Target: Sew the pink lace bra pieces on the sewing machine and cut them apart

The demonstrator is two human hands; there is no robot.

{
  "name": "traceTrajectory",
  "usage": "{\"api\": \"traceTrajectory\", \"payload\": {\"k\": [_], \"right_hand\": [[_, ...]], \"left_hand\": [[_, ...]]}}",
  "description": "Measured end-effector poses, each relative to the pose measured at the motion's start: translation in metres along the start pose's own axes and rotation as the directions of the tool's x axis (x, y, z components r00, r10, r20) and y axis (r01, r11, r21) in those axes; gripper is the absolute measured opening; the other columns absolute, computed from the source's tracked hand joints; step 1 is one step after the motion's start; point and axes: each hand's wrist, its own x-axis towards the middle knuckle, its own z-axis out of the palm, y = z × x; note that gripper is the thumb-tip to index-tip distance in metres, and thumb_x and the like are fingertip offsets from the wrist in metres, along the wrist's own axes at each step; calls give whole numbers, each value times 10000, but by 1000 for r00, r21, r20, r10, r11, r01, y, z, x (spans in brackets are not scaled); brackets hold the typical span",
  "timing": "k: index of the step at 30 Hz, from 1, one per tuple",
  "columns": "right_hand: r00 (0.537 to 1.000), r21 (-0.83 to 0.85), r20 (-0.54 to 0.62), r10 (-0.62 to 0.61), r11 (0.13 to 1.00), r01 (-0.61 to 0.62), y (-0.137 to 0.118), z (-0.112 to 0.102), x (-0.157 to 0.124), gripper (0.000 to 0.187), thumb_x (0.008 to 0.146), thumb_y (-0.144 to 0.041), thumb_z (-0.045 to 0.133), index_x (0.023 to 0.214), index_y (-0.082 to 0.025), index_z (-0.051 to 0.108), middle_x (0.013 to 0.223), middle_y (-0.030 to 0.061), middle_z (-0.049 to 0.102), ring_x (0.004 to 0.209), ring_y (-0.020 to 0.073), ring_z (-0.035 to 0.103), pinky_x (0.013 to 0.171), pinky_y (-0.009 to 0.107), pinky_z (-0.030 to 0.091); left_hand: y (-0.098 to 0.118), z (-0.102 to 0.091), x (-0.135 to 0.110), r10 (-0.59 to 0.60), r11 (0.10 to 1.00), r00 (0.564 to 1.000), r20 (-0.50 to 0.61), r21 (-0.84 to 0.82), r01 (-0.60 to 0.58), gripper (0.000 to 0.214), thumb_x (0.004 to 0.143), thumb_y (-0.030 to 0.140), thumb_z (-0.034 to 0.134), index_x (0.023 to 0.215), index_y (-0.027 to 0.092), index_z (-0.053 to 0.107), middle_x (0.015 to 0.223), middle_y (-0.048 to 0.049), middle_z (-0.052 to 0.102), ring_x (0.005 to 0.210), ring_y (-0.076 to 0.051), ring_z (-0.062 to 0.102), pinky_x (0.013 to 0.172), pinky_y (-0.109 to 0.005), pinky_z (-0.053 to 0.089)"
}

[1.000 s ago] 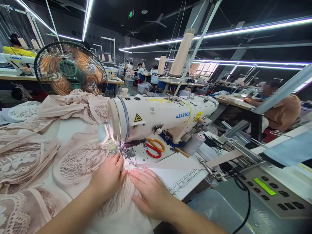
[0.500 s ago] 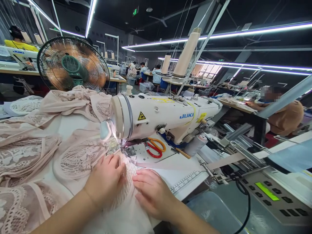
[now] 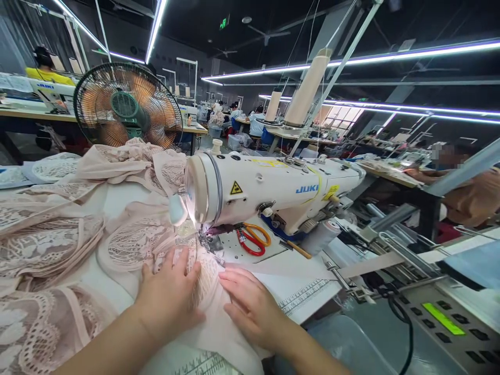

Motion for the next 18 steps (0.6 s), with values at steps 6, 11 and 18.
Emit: {"api": "traceTrajectory", "payload": {"k": [6,11,18], "right_hand": [[968,-41,233,91,996,-84,-3,-12,8,422,846,-354,563,1206,-134,587,1300,114,572,1199,253,490,1045,410,385],[956,-93,285,73,995,-48,-1,-20,19,392,848,-403,576,1164,-174,611,1308,62,573,1168,244,486,1008,390,394],[946,-249,322,43,968,41,-2,-18,38,385,841,-449,588,1093,-160,621,1255,75,604,885,226,547,763,363,462]], "left_hand": [[-5,-1,4,-10,997,1000,24,-72,12,820,669,472,638,1418,247,388,1565,-129,150,1408,-391,178,904,-594,449],[-15,-2,9,25,997,1000,-4,-67,-25,803,681,451,652,1410,222,406,1558,-167,155,1406,-383,194,971,-545,423],[-41,2,27,67,994,994,-90,-86,-74,818,641,418,683,1394,220,433,1543,-192,196,1395,-410,205,1012,-590,364]]}}
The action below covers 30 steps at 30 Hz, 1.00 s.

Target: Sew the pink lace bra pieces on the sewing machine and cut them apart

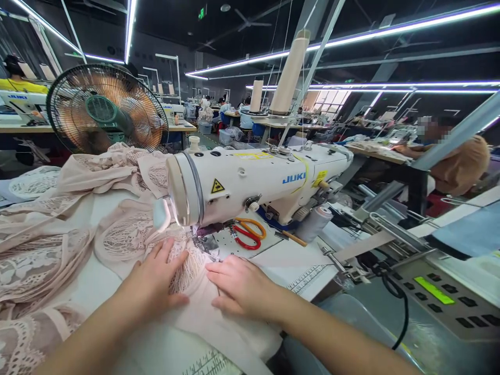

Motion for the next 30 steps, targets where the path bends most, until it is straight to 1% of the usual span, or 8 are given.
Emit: {"api": "traceTrajectory", "payload": {"k": [3,6,8,13,17,21,26,30], "right_hand": [[1000,-25,5,4,1000,-4,-2,0,6,402,835,-472,595,1078,-154,621,1235,80,611,871,219,556,723,342,460],[1000,-47,27,14,999,-12,-4,-1,9,420,837,-499,580,1066,-149,623,1241,79,608,862,222,575,685,333,466],[999,-56,50,20,998,-17,-5,-3,12,421,843,-502,569,1056,-144,627,1252,80,601,854,221,594,656,332,471],[993,-64,94,72,996,-66,-8,-4,21,430,849,-510,560,1053,-138,631,1292,86,579,808,212,640,563,322,472],[997,-54,24,76,996,-74,-7,5,24,527,841,-543,555,1153,-121,602,1368,115,521,839,232,655,573,344,500],[999,-29,-32,43,999,-44,-4,13,21,535,872,-532,512,1201,-115,574,1361,116,531,885,239,653,630,357,520],[997,-9,-75,5,1000,-6,-1,10,14,466,875,-513,517,1111,-125,619,1292,104,589,810,212,646,594,337,494],[999,19,-33,11,1000,-10,0,4,12,411,877,-495,526,1036,-131,636,1242,86,617,770,195,638,582,322,472]], "left_hand": [[-6,-1,3,-67,998,997,-24,13,67,830,639,417,687,1402,235,419,1549,-175,197,1394,-428,187,1009,-598,363],[-7,-4,3,-145,989,989,1,40,144,861,667,441,666,1434,198,360,1555,-192,156,1389,-444,184,989,-568,397],[-9,-5,4,-157,986,988,2,58,157,863,685,443,650,1442,171,337,1555,-208,136,1380,-445,215,976,-544,416],[-26,5,14,-97,994,993,-68,46,100,829,691,420,642,1418,143,355,1548,-231,135,1369,-414,270,1015,-497,395],[-43,9,23,-39,999,985,-168,-44,32,841,689,447,626,1419,158,325,1545,-209,155,1378,-379,265,1066,-472,345],[-49,4,27,-42,994,987,-153,-104,26,824,697,468,586,1414,153,327,1531,-194,190,1367,-387,278,1057,-483,353],[-48,0,29,-5,994,979,-205,-108,-17,741,693,483,577,1351,190,404,1420,-161,382,1298,-368,391,1002,-457,421],[-53,0,31,18,995,969,-245,-88,-41,655,714,506,550,1286,199,459,1273,-134,499,1232,-344,463,988,-432,432]]}}
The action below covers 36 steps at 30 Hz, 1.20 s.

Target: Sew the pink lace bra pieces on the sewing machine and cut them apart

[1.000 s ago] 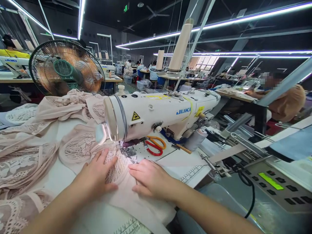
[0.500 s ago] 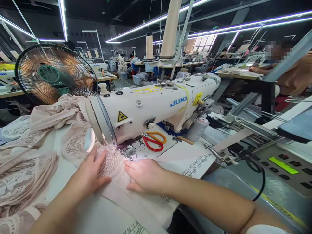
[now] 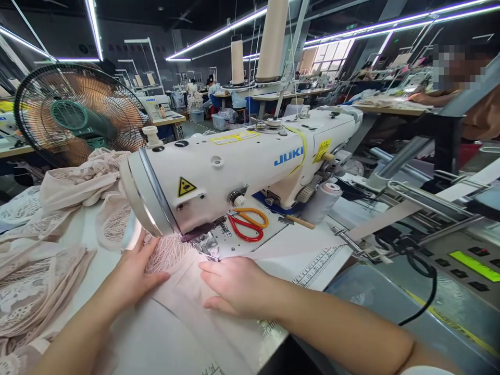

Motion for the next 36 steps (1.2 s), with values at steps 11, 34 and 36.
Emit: {"api": "traceTrajectory", "payload": {"k": [11,34,36], "right_hand": [[1000,45,16,2,999,-3,7,-7,-7,321,890,-446,523,977,-155,626,1062,70,666,761,180,606,555,293,406],[961,368,232,-153,928,59,31,-27,-21,301,770,-218,659,603,-181,411,579,-86,477,593,79,392,530,216,256],[956,390,257,-145,920,35,32,-26,-20,306,766,-227,658,608,-181,400,584,-84,476,596,79,386,529,215,250]], "left_hand": [[34,-2,-11,-45,979,992,-118,192,67,417,840,378,389,1166,177,554,1146,-144,589,1032,-332,587,827,-438,507],[87,26,-39,347,873,920,183,295,-388,405,755,264,653,1158,253,621,1194,-80,611,841,-245,603,630,-325,509],[81,27,-37,353,872,922,160,301,-386,419,762,295,659,1178,267,614,1175,-82,618,825,-243,606,604,-317,504]]}}
